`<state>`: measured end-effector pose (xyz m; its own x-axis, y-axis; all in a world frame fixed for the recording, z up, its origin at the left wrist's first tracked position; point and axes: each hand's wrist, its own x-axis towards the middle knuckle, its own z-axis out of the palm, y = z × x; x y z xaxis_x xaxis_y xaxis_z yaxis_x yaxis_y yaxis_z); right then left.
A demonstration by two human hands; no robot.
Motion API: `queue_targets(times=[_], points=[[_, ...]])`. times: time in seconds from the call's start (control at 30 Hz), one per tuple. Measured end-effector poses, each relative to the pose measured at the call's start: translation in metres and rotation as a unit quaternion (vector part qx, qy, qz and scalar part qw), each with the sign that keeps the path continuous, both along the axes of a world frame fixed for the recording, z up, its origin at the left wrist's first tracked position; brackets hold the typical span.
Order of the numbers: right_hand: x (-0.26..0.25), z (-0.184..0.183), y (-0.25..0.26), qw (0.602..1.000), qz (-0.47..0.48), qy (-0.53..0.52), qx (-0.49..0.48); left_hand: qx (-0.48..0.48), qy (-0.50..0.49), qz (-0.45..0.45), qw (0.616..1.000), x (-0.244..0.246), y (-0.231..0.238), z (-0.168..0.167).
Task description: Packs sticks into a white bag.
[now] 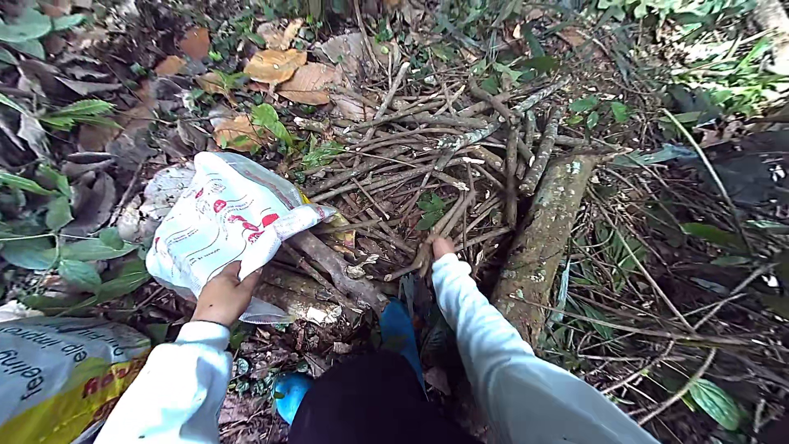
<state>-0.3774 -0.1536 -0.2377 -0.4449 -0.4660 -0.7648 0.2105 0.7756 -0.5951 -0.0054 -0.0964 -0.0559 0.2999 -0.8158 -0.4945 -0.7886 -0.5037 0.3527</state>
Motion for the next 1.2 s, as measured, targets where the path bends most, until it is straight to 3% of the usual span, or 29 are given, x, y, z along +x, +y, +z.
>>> queue_targets(times=[0.1, 0.27, 0.37, 0.43, 0.53, 0.7, 0.77, 0.9, 1.0, 1.03, 1.07, 1.13, 1.2], points=[[-0.014, 0.056, 0.068, 0.996, 0.039, -0.072, -0.025, -0.009, 0.005, 0.006, 1.000, -0.010, -0.001, 0.002], [-0.056, 0.134, 0.166, 0.973, 0.194, -0.126, -0.011, -0.016, 0.007, 0.027, 0.999, -0.011, -0.004, 0.003], [-0.087, 0.161, 0.207, 0.924, 0.363, -0.107, -0.060, -0.057, 0.032, 0.050, 0.997, -0.001, -0.002, 0.004], [-0.097, 0.175, 0.214, 0.866, 0.485, -0.087, -0.085, -0.076, 0.038, 0.052, 0.995, 0.001, 0.001, 0.007], [-0.072, 0.202, 0.188, 0.765, 0.639, -0.035, -0.068, -0.095, 0.036, 0.038, 0.994, 0.001, 0.004, 0.011], [0.043, 0.201, 0.103, 0.600, 0.785, 0.152, -0.037, -0.107, 0.033, 0.019, 0.994, 0.001, 0.009, 0.005], [0.105, 0.185, 0.069, 0.572, 0.796, 0.192, -0.046, -0.105, 0.034, 0.014, 0.994, 0.003, 0.008, 0.002], [0.219, 0.141, 0.023, 0.578, 0.752, 0.231, -0.216, -0.094, 0.026, 0.007, 0.995, 0.003, 0.010, -0.001], [0.238, 0.165, 0.003, 0.519, 0.803, 0.183, -0.228, -0.080, 0.015, 0.011, 0.997, 0.012, 0.013, 0.004], [0.226, 0.162, 0.001, 0.521, 0.794, 0.163, -0.268, -0.078, 0.015, 0.019, 0.997, 0.016, 0.016, 0.004], [0.202, 0.155, -0.001, 0.552, 0.759, 0.133, -0.319, -0.085, 0.018, 0.024, 0.996, 0.021, 0.018, 0.004], [0.136, 0.129, -0.005, 0.675, 0.636, 0.093, -0.364, -0.107, 0.028, 0.040, 0.993, 0.030, 0.018, 0.000], [0.063, 0.082, -0.009, 0.802, 0.511, 0.128, -0.280, -0.131, 0.031, 0.055, 0.989, 0.040, 0.017, -0.003]])
